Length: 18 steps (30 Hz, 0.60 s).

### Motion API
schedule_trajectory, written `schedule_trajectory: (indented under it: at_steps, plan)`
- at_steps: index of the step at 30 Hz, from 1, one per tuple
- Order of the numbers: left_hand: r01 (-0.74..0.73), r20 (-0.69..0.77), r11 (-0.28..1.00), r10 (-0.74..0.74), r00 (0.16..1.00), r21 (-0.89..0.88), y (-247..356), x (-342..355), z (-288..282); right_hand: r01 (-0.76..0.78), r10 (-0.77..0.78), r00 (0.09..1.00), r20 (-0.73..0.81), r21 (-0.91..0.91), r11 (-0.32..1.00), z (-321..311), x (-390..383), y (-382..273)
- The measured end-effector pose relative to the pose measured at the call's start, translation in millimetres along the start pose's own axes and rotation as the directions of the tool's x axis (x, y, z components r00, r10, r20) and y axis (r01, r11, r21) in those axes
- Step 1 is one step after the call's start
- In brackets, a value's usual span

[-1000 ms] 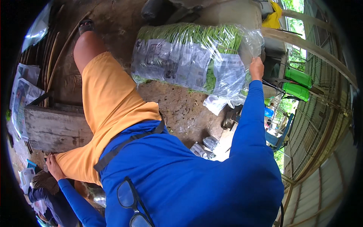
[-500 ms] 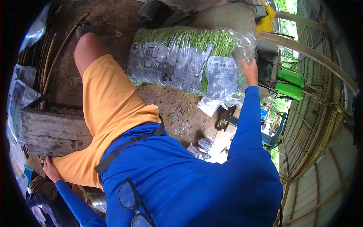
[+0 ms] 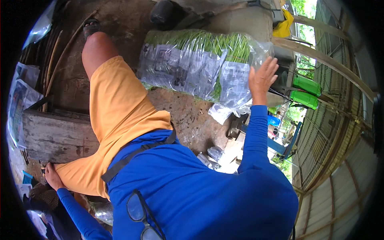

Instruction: The person packs green leaves into plastic bags by hand, pressing them down and folding the bags to secure them.

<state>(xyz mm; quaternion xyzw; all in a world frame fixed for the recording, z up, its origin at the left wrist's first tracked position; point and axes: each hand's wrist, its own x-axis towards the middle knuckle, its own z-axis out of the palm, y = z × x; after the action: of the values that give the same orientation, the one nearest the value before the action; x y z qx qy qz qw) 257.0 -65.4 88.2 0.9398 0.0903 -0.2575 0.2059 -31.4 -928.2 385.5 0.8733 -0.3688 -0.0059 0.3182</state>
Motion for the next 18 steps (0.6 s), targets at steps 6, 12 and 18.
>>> schedule_trajectory:
  at_steps: [6, 12, 18]
  plan:
    - [0.026, 0.016, 1.0, -0.026, 1.0, -0.006, -10, 10, 1, 0.403, -0.438, 0.878, 0.191, 0.197, 0.894, 16, 3, -16]
    - [-0.043, -0.012, 0.999, 0.043, 0.999, 0.005, 6, 3, 3, -0.044, -0.059, 0.974, 0.22, 0.437, 0.898, 75, -25, -7]
    - [-0.026, -0.027, 0.993, 0.023, 0.999, -0.114, 6, 0, 3, -0.121, -0.039, 0.96, 0.277, 0.535, 0.836, 90, -16, 11]
